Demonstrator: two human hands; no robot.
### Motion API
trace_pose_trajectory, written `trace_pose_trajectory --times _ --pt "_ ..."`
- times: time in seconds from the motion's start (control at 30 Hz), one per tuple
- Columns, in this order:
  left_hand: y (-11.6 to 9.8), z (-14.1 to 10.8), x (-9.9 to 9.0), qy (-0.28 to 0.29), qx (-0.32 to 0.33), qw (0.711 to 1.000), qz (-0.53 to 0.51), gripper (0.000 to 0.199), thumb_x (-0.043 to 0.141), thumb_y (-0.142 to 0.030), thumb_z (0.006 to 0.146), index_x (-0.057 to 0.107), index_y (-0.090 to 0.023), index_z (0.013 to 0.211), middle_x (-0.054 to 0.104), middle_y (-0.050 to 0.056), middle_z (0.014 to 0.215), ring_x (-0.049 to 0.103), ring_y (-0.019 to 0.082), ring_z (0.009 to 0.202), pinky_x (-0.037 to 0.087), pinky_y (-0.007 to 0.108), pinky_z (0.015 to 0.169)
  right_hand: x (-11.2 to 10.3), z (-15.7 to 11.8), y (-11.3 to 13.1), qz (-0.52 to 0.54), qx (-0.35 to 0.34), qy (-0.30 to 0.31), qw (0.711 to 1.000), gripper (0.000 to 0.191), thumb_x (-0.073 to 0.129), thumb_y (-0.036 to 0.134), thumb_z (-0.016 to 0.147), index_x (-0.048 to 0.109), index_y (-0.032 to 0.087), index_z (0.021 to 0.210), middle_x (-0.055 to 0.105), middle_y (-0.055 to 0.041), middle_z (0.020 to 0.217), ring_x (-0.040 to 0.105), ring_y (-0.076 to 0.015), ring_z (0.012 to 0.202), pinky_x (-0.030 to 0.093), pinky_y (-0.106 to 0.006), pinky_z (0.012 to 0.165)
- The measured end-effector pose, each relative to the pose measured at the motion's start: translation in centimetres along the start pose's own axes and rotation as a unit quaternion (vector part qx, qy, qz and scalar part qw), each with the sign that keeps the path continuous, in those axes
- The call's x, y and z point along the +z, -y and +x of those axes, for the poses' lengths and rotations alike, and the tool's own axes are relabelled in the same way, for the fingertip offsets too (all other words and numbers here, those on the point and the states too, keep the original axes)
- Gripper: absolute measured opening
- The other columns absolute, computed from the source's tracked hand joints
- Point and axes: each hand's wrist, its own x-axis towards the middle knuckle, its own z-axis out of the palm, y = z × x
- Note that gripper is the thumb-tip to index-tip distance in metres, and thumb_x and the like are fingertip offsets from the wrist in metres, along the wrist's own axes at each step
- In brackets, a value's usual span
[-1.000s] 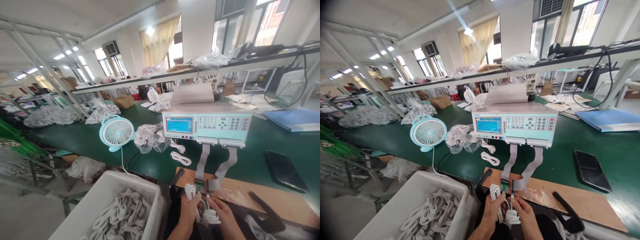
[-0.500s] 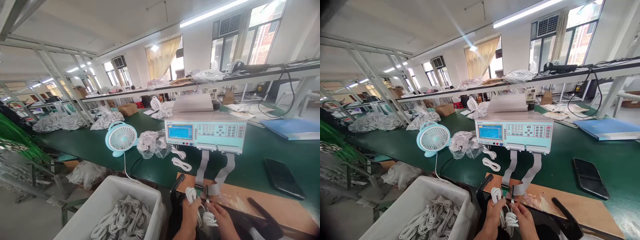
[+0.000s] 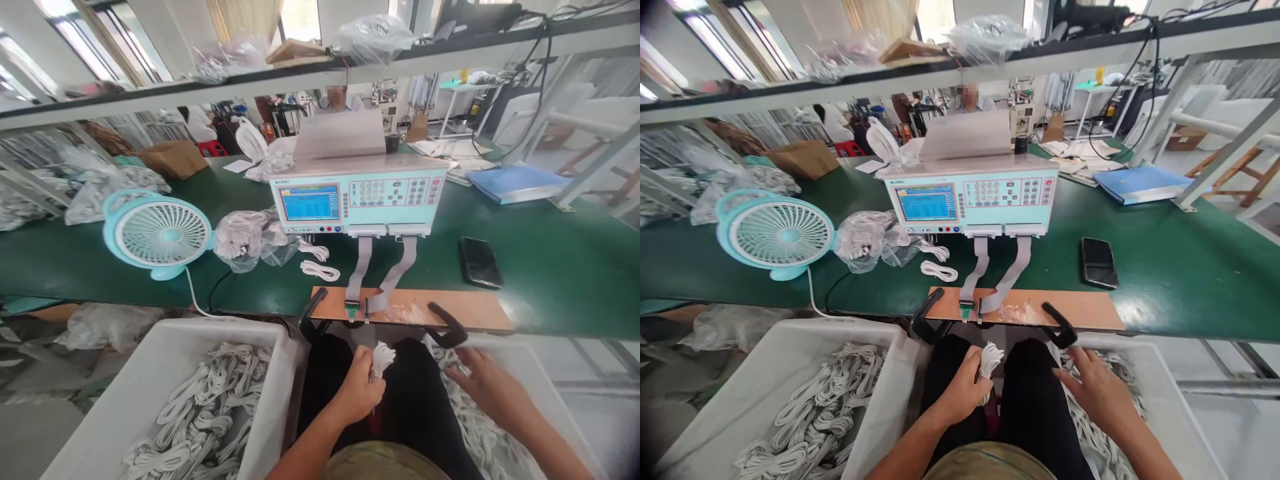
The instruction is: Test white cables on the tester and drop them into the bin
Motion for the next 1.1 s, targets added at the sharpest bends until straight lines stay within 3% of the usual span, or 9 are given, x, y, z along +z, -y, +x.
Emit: trace_pose_trajectory --times 0.1,0.2,0.33,0.47,0.63,0.73,0.83,0.93,1.1 --pt "-1.6 -0.2 1.1 0.065 0.054 0.993 0.078 0.033 0.054 -0.006 0.069 0.058 -0.019 0.099 0.050 0.004 0.099 0.050 0.019 0.091 0.041 0.033 0.086 1.1 -1.2 3.2 0.185 -0.036 0.073 0.979 0.046 0.056 0.048 0.080 0.051 0.023 0.119 0.061 -0.0082 0.107 0.060 -0.0209 0.078 0.049 -0.033 0.071" --pt "-2.6 -0.4 1.4 0.055 0.072 0.993 0.076 0.045 0.066 -0.012 0.067 0.055 -0.022 0.109 0.052 0.005 0.104 0.051 0.020 0.096 0.041 0.033 0.088 2.6 -1.3 6.5 0.304 -0.048 0.108 0.945 0.029 0.052 0.044 0.085 0.056 0.022 0.103 0.062 -0.0041 0.095 0.059 -0.0201 0.083 0.047 -0.030 0.073" --pt "-1.9 -1.0 0.3 0.040 -0.038 0.997 -0.062 0.041 0.073 -0.020 0.064 0.054 -0.017 0.100 0.058 0.003 0.092 0.056 0.017 0.081 0.046 0.028 0.072 3.2 -0.7 6.5 0.389 -0.018 0.119 0.913 0.022 0.054 0.042 0.085 0.056 0.021 0.090 0.060 -0.0014 0.086 0.056 -0.0180 0.076 0.045 -0.028 0.069" --pt "-0.8 -1.7 -0.6 0.012 -0.052 0.990 -0.131 0.018 0.063 -0.018 0.074 0.056 -0.014 0.090 0.059 0.001 0.080 0.055 0.013 0.072 0.045 0.024 0.068 3.3 -0.1 5.4 0.391 -0.046 0.157 0.906 0.021 0.056 0.040 0.085 0.055 0.022 0.095 0.059 -0.0027 0.095 0.055 -0.0187 0.081 0.043 -0.028 0.070" --pt "-0.2 -1.9 -1.1 -0.072 0.090 0.993 -0.023 0.019 0.052 -0.008 0.076 0.060 -0.018 0.091 0.062 0.004 0.090 0.058 0.017 0.084 0.047 0.029 0.076 3.7 -0.1 7.3 0.318 -0.111 0.251 0.908 0.019 0.050 0.035 0.090 0.055 0.021 0.101 0.061 -0.0025 0.090 0.056 -0.0179 0.080 0.043 -0.027 0.070" --pt "0.2 -1.9 -1.4 -0.078 0.172 0.982 -0.005 0.029 0.047 -0.005 0.077 0.059 -0.020 0.099 0.063 0.006 0.099 0.058 0.019 0.093 0.046 0.033 0.084 4.1 -0.4 8.8 0.284 -0.156 0.217 0.921 0.019 0.044 0.031 0.093 0.058 0.020 0.097 0.061 -0.0029 0.087 0.056 -0.0171 0.078 0.043 -0.027 0.071" --pt "0.8 -2.0 -1.7 -0.096 0.195 0.976 -0.023 0.023 0.049 -0.008 0.079 0.059 -0.020 0.096 0.062 0.006 0.099 0.058 0.019 0.094 0.046 0.033 0.083 4.5 -0.2 9.5 0.260 -0.176 0.179 0.932 0.017 0.047 0.029 0.092 0.061 0.019 0.090 0.061 -0.0025 0.083 0.056 -0.0166 0.077 0.043 -0.026 0.071" --pt "1.4 -1.9 -2.0 -0.127 0.141 0.976 -0.110 0.010 0.055 -0.017 0.081 0.058 -0.019 0.090 0.062 0.006 0.097 0.059 0.018 0.088 0.047 0.030 0.078 4.5 0.1 9.3 0.290 -0.160 0.187 0.925 0.018 0.046 0.028 0.093 0.062 0.020 0.093 0.061 -0.0025 0.084 0.057 -0.0161 0.077 0.045 -0.026 0.071" --pt "1.6 -1.0 -2.1 -0.156 -0.090 0.928 -0.325 0.018 0.066 -0.019 0.069 0.059 -0.017 0.085 0.064 0.003 0.088 0.059 0.013 0.074 0.045 0.022 0.065 3.7 0.1 9.1 0.273 -0.245 0.209 0.906 0.026 0.039 0.021 0.095 0.058 0.022 0.112 0.057 -0.0071 0.102 0.056 -0.0171 0.092 0.046 -0.029 0.082"
